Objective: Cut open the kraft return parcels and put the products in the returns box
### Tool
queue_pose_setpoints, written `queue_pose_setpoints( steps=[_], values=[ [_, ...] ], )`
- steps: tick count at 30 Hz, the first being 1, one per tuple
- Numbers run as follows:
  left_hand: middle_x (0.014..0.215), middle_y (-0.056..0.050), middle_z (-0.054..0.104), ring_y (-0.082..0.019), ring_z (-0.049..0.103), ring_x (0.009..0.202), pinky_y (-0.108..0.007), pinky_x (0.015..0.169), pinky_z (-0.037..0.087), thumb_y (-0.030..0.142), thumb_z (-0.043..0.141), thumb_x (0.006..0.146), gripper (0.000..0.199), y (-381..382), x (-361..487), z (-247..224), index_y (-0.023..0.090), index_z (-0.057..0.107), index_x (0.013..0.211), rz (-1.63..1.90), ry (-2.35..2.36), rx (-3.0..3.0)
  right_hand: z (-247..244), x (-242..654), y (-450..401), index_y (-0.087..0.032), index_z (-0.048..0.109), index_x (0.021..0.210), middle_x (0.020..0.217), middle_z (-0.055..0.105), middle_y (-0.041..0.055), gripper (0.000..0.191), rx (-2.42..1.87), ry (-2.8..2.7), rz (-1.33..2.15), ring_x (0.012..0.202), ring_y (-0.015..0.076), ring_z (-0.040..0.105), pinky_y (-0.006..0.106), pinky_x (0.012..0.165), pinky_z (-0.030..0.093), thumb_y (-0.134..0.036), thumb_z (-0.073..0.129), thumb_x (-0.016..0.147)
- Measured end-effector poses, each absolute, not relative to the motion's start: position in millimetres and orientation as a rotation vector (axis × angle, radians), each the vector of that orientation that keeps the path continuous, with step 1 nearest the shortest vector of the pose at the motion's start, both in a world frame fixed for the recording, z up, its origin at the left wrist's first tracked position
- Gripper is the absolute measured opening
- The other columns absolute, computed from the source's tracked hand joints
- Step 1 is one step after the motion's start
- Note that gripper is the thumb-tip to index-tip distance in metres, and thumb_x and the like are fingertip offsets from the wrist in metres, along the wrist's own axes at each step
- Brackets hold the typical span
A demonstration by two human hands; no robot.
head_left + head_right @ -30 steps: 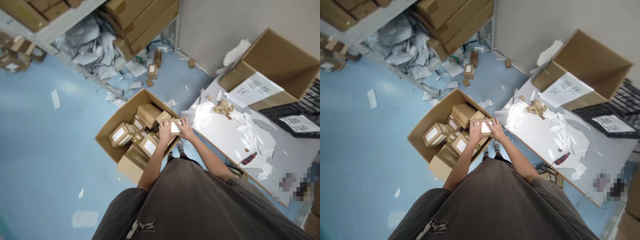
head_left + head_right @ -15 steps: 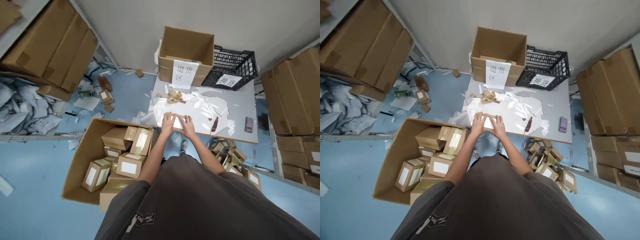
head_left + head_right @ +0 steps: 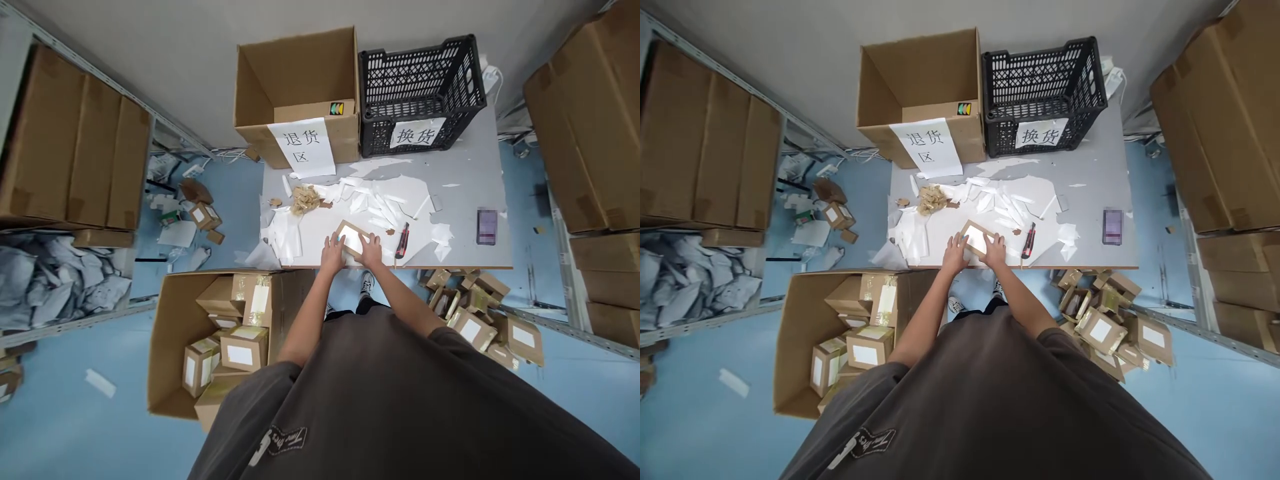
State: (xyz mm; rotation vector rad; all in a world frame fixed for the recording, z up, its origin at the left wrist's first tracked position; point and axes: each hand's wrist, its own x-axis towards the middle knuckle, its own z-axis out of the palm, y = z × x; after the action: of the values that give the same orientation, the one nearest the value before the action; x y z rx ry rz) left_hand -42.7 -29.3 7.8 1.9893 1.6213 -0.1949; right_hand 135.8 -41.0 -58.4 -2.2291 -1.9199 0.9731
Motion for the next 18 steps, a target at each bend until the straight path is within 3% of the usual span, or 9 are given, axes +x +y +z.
queue_pose_setpoints(
  steps=[5,11,14,18],
  values=[
    [0.182,-0.023,0.025,-0.04,0.032,0.167,-0.055,0.127,0.043,0.023,0.083,0.086,0.106,-51,-46,-3,0.024,0.026,0.176,-0.149,1.745,1.762,-67,141,-38,-0.024,0.043,0.172,0.168,0.038,0.0226,0.114,-2.183,-1.866,0.98,0.15,0.0434,0.039,0.058,0.118,0.046,-0.04,0.095,0.072],
    [0.182,-0.023,0.024,-0.036,0.024,0.171,-0.053,0.131,0.039,0.031,0.091,0.08,0.132,-63,-55,-7,0.025,0.005,0.18,0.103,1.709,1.695,-84,142,-31,-0.016,0.046,0.17,0.153,0.063,0.0187,0.101,-1.985,-1.397,1.444,0.133,0.0336,0.063,0.046,0.114,0.052,-0.063,0.077,0.086],
    [0.184,-0.021,0.022,-0.036,0.03,0.169,-0.051,0.129,0.042,0.028,0.09,0.08,0.125,-61,-56,-13,0.026,0.014,0.18,0.087,1.654,1.712,-94,140,-39,-0.015,0.051,0.168,0.15,0.068,0.0174,0.092,-1.896,-1.253,1.617,0.128,0.0307,0.07,0.041,0.107,0.057,-0.069,0.064,0.094],
    [0.188,-0.015,0.012,-0.036,0.055,0.154,-0.046,0.116,0.056,0.021,0.08,0.088,0.094,-56,-54,-27,0.03,0.04,0.173,-0.019,1.607,1.762,-102,141,-49,-0.013,0.065,0.153,0.151,0.066,0.0218,0.084,-2.028,-1.293,1.439,0.138,0.0345,0.065,0.045,0.114,0.053,-0.073,0.062,0.094]
  ],
)
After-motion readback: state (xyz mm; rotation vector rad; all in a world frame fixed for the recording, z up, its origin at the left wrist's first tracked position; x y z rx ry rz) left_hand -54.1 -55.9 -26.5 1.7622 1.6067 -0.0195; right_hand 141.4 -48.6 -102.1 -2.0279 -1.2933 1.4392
